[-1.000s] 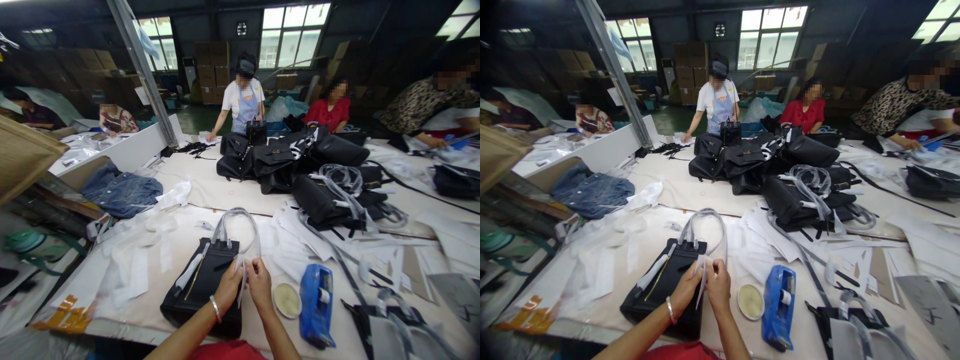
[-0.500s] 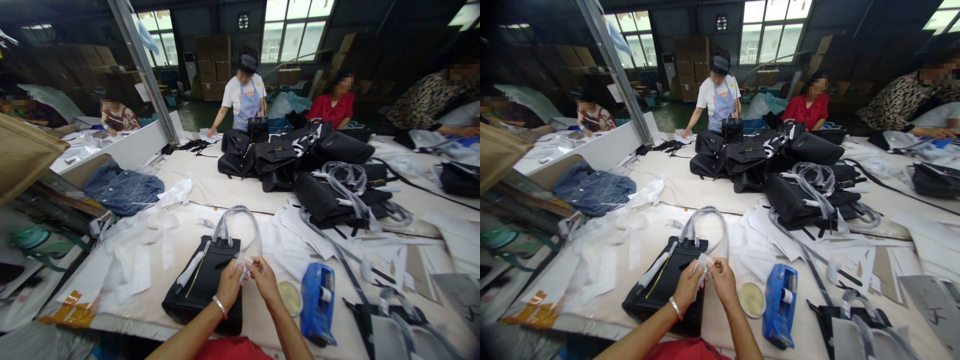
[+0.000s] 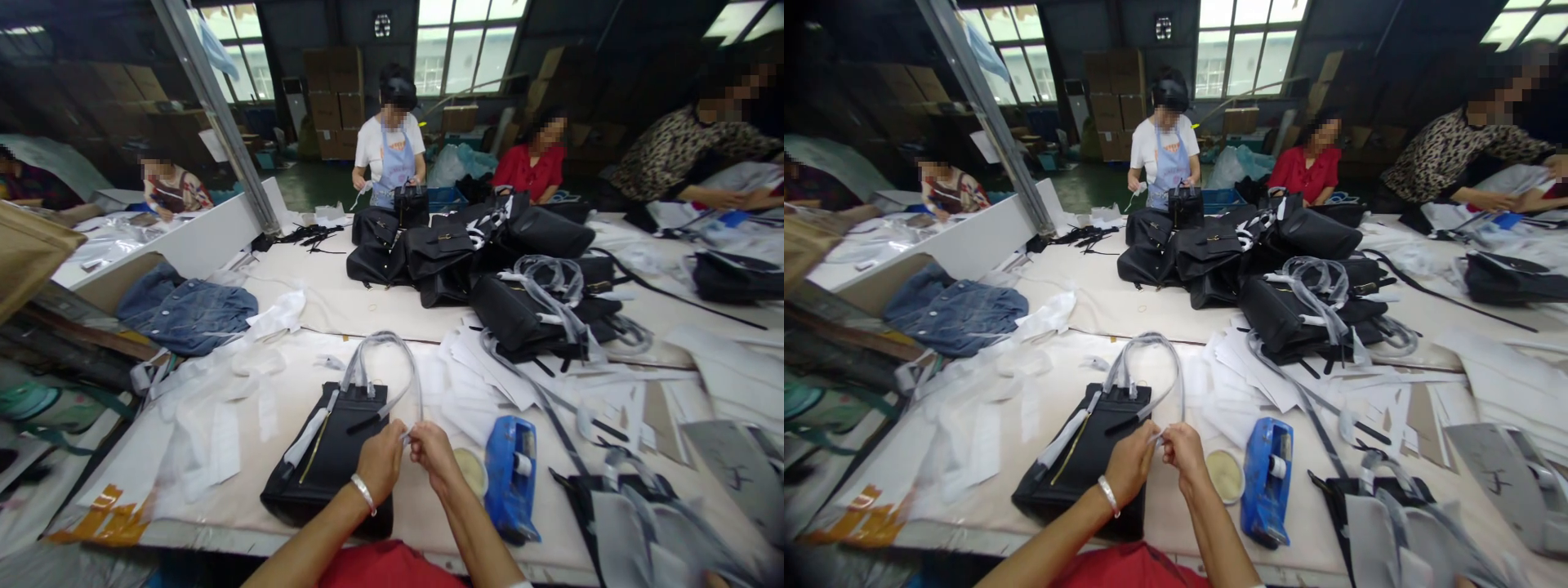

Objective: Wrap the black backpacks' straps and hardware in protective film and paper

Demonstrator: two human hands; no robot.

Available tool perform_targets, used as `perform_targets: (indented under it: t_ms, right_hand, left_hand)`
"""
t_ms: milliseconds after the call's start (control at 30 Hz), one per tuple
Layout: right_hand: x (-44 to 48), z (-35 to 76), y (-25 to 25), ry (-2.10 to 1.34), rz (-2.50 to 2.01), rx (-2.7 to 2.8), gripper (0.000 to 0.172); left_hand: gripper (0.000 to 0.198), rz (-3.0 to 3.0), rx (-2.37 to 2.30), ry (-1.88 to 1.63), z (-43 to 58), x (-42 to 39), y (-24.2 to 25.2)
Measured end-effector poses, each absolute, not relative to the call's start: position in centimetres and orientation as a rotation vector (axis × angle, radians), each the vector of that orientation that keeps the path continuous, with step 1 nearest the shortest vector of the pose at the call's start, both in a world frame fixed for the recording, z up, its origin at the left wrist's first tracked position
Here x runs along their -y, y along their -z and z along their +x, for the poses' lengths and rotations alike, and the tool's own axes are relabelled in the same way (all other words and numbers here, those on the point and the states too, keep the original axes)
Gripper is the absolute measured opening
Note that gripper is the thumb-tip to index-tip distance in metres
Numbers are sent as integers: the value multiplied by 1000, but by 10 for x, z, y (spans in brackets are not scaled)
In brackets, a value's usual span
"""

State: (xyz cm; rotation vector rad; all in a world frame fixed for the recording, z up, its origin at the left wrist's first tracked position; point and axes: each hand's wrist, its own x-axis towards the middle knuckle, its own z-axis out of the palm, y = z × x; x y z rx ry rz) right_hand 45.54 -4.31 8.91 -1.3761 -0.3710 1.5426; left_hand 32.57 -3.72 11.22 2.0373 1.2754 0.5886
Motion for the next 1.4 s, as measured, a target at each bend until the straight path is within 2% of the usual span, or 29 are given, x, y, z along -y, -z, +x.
perform_targets:
  t_ms: [200,300,433,567,667,767,867,967,1033,1133,1233,1333,1400]
  right_hand:
    - [55,463,-113,-1634,-1120,214,12]
    - [62,463,-119,-1648,-1029,235,18]
    - [68,461,-112,-1562,-1123,349,25]
    - [71,462,-100,-1401,-1265,391,30]
    - [72,461,-99,-1247,-1365,511,29]
    - [76,454,-109,-909,-1565,845,24]
    - [87,448,-120,-549,-1681,1269,32]
    - [111,463,-121,-451,-1699,1550,40]
    - [134,489,-115,-338,-1876,1455,37]
    - [170,539,-103,-98,-2320,970,28]
    - [193,576,-93,-270,-2571,759,28]
    - [196,588,-84,-551,-2571,730,34]
    - [192,588,-78,-591,-2540,709,34]
  left_hand:
    - [23,2237,-1205,-506,324,36,-115]
    - [25,2294,-1232,-423,324,37,-115]
    - [26,2282,-1225,-319,324,41,-118]
    - [26,1996,-1006,-442,324,46,-126]
    - [38,1466,-952,-566,327,44,-127]
    - [44,1066,-1005,-576,332,39,-123]
    - [39,999,-984,-498,331,35,-121]
    - [34,1057,-999,-454,320,29,-123]
    - [33,1077,-1007,-462,312,25,-124]
    - [33,1076,-989,-458,303,23,-123]
    - [32,1077,-958,-438,302,25,-121]
    - [32,1089,-927,-424,303,27,-120]
    - [33,1101,-908,-417,302,27,-120]
